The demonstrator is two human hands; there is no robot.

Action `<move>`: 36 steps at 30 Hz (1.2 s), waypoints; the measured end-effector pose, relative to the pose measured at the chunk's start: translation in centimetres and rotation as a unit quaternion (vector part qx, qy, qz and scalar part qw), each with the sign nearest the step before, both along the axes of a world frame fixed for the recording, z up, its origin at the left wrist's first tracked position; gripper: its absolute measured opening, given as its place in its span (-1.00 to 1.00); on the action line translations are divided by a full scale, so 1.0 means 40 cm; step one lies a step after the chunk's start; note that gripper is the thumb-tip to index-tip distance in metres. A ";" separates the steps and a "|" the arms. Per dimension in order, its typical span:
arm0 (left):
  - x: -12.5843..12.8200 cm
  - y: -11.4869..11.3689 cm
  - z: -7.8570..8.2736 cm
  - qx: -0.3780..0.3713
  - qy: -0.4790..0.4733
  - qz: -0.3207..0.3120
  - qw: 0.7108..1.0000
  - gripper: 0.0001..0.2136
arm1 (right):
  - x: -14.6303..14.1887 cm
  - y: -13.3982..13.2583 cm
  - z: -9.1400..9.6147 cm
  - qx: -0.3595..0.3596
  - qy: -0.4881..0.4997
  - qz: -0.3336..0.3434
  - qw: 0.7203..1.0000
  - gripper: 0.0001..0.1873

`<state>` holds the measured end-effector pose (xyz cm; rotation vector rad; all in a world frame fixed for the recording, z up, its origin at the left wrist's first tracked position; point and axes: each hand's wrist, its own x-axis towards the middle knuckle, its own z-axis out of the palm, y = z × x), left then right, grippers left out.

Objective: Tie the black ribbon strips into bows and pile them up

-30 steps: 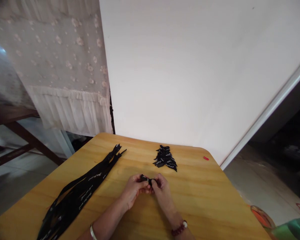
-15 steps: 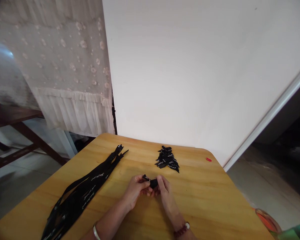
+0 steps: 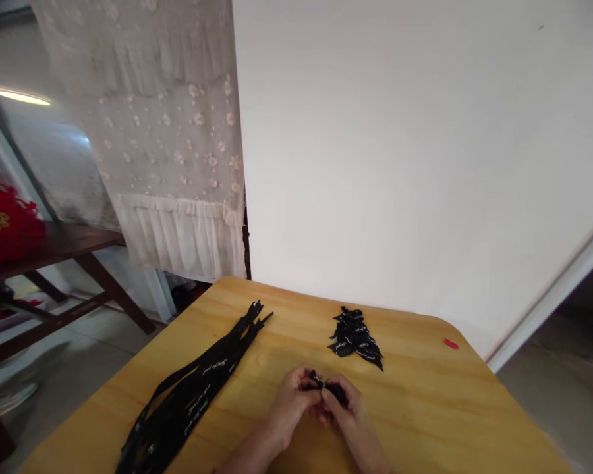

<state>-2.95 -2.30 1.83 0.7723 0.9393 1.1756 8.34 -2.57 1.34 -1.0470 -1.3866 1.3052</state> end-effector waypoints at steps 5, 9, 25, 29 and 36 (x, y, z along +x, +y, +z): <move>0.000 0.004 0.006 -0.003 0.014 -0.010 1.000 -0.75 | -0.002 -0.003 0.015 0.001 -0.013 -0.003 1.000 -0.72; -0.003 0.007 0.007 0.002 0.038 -0.013 0.999 -0.74 | -0.004 0.000 0.001 -0.005 0.001 0.014 1.000 -0.73; -0.024 -0.004 0.018 -0.013 0.095 -0.059 0.994 -0.72 | 0.013 0.003 0.005 -0.027 -0.006 -0.075 0.997 -0.72; -0.027 -0.004 0.012 0.001 0.099 -0.055 0.994 -0.79 | 0.016 0.002 0.011 -0.028 0.015 -0.083 0.996 -0.72; -0.034 -0.002 0.004 0.004 0.116 -0.034 0.993 -0.78 | 0.015 -0.003 0.027 -0.036 0.010 -0.084 0.996 -0.74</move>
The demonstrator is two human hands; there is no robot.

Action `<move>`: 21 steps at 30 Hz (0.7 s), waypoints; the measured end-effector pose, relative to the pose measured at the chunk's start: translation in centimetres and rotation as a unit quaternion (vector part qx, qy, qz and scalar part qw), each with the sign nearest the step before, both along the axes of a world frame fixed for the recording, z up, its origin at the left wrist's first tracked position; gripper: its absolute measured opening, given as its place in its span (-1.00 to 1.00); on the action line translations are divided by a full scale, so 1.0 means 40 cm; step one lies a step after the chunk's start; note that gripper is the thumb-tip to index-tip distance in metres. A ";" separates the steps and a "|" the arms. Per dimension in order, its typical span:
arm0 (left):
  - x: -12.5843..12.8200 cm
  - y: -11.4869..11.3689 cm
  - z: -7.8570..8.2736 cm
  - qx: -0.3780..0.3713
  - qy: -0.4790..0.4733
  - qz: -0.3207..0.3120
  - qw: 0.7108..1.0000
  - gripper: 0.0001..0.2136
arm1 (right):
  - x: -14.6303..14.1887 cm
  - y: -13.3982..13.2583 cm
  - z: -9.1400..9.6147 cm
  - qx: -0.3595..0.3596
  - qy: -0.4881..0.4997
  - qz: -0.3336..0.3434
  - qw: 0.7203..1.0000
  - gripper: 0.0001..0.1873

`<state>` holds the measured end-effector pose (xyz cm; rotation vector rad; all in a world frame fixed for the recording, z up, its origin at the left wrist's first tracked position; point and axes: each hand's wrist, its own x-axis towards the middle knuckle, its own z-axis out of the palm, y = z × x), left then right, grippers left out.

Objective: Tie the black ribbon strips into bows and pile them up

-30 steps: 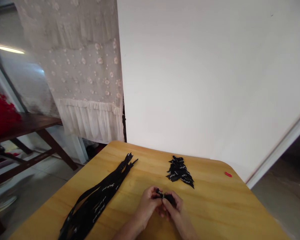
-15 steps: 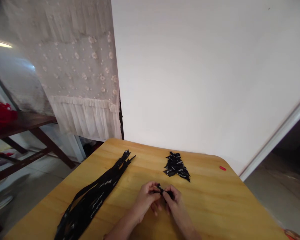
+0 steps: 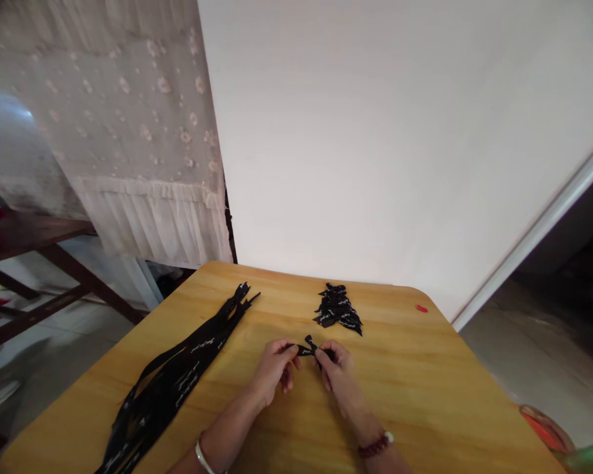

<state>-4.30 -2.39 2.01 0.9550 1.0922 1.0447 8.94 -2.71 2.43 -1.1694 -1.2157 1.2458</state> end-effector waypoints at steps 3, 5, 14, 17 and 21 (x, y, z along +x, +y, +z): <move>-0.008 0.006 0.007 0.020 0.023 0.080 0.996 -0.77 | 0.001 0.004 -0.001 -0.002 -0.027 -0.014 1.000 -0.75; -0.010 0.009 0.016 0.051 0.028 0.143 0.988 -0.75 | 0.002 0.009 -0.006 0.012 -0.057 -0.035 0.998 -0.75; 0.029 -0.007 0.024 0.005 -0.082 0.020 0.996 -0.82 | -0.008 0.010 -0.015 0.055 -0.088 -0.003 0.995 -0.75; 0.031 -0.007 0.017 0.006 -0.091 0.015 0.996 -0.87 | -0.012 0.008 -0.015 0.062 -0.081 0.002 0.995 -0.73; 0.026 -0.006 0.012 0.015 -0.093 0.020 0.995 -0.88 | -0.016 -0.001 -0.006 0.039 -0.068 0.009 0.997 -0.70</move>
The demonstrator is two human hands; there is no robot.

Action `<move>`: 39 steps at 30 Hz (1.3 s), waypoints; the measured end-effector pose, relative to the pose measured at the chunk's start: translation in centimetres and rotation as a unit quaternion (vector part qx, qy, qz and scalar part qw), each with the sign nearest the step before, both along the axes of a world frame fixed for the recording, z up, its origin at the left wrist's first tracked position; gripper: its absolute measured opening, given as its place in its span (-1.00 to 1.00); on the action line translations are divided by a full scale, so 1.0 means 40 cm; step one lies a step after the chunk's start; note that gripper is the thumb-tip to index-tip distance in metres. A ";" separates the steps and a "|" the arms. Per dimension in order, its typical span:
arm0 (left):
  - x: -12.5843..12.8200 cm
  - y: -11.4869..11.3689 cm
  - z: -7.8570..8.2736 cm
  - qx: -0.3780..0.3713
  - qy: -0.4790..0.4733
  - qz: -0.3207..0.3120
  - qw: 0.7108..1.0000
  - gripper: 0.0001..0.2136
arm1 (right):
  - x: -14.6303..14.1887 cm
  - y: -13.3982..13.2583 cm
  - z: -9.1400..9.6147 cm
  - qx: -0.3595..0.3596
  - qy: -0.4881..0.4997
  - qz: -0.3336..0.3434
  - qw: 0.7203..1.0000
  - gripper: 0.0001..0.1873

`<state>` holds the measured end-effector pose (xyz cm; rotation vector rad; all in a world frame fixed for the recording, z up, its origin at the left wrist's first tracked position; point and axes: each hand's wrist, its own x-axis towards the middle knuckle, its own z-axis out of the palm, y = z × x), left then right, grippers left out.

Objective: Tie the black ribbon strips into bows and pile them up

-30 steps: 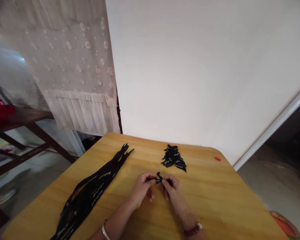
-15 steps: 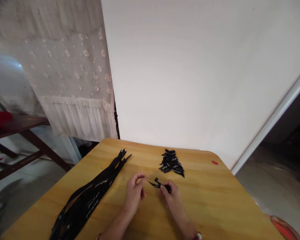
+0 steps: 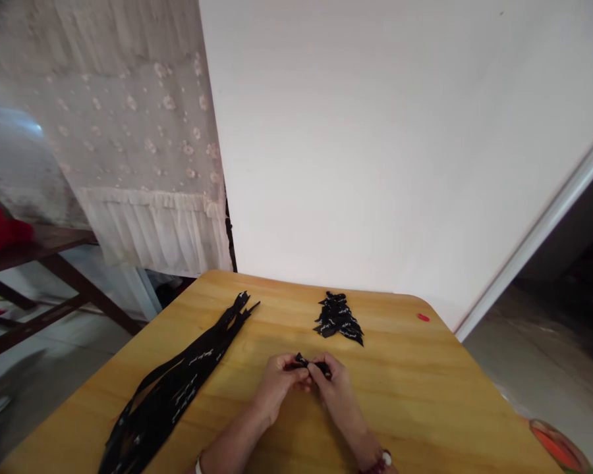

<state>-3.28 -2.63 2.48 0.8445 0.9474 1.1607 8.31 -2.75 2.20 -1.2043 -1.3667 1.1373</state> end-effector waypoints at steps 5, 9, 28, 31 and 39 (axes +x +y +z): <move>-0.006 0.002 -0.002 0.008 0.004 0.007 1.000 -0.89 | 0.001 -0.015 0.020 -0.015 0.005 -0.008 1.000 -0.66; -0.007 0.003 0.000 -0.017 0.002 0.014 1.000 -0.85 | 0.004 -0.013 0.019 -0.015 -0.003 -0.017 1.000 -0.65; -0.012 0.008 -0.007 -0.011 -0.021 0.009 1.000 -0.89 | 0.006 -0.005 0.013 -0.021 0.047 0.047 0.998 -0.63; -0.010 0.005 -0.005 -0.009 -0.024 0.001 1.000 -0.89 | 0.007 -0.005 0.017 -0.015 0.037 0.051 0.998 -0.64; -0.012 0.001 -0.001 -0.010 -0.016 -0.020 1.000 -0.77 | 0.006 0.002 0.004 -0.010 0.029 0.066 0.997 -0.71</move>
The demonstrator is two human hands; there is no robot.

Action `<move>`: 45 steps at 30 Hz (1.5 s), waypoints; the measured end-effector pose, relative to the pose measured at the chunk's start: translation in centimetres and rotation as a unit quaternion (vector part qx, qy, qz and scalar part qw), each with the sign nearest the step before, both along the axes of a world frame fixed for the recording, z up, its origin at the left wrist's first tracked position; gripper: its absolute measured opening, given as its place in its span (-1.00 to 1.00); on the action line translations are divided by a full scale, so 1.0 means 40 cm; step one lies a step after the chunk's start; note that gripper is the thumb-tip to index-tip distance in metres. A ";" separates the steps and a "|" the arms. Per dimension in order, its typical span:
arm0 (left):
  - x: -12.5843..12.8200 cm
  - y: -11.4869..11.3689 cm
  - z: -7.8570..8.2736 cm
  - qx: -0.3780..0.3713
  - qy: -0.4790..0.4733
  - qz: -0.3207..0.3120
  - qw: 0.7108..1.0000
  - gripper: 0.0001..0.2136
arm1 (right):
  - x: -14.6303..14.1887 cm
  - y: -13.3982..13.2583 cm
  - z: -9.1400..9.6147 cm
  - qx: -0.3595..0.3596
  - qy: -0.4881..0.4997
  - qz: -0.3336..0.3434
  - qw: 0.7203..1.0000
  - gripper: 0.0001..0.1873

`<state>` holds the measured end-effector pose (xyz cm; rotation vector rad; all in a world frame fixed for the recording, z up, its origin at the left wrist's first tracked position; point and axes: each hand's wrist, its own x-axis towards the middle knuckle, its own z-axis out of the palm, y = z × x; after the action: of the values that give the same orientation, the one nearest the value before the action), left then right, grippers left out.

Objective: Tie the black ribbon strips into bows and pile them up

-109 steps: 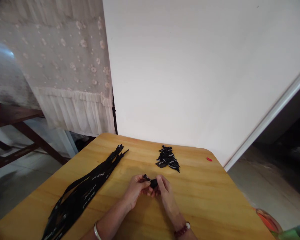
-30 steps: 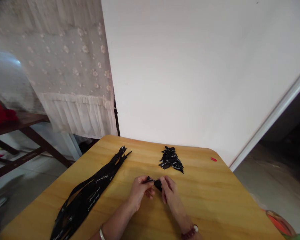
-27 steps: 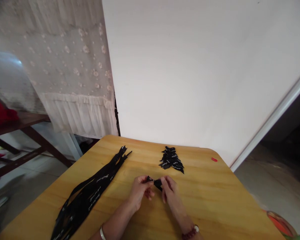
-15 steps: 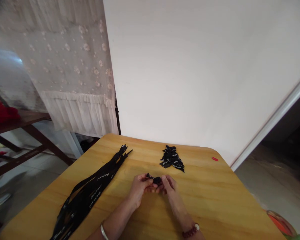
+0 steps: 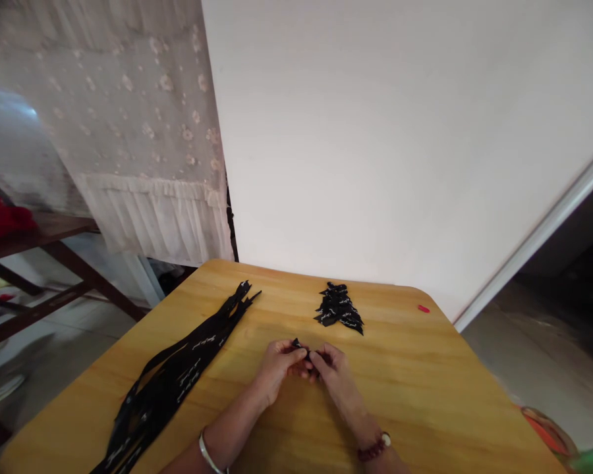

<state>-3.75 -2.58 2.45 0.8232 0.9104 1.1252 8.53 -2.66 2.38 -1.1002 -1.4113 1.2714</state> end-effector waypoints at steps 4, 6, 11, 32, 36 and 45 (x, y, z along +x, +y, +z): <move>0.000 0.002 0.000 -0.009 -0.018 0.019 1.000 -0.70 | -0.001 -0.001 -0.006 0.003 -0.004 -0.003 1.000 -0.72; 0.001 0.002 0.000 -0.016 -0.029 0.035 0.999 -0.70 | -0.002 -0.004 -0.004 0.015 -0.016 -0.004 1.000 -0.73; 0.003 0.000 0.005 -0.017 -0.039 0.054 0.998 -0.71 | -0.004 -0.009 0.001 0.035 -0.027 -0.002 0.999 -0.76; -0.006 0.003 -0.005 -0.033 -0.056 0.012 0.998 -0.86 | 0.002 -0.005 0.003 -0.006 0.019 -0.017 1.000 -0.71; -0.008 0.012 -0.006 -0.058 -0.068 0.059 0.994 -0.90 | -0.002 -0.013 0.008 -0.059 0.053 -0.056 0.995 -0.62; -0.012 0.013 -0.006 -0.050 -0.076 0.068 0.994 -0.87 | -0.001 0.001 -0.018 -0.031 -0.013 0.004 0.999 -0.75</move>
<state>-4.24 -2.08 2.20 0.5927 0.8977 1.2318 8.49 -2.62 1.66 -1.1565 -1.4049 1.3180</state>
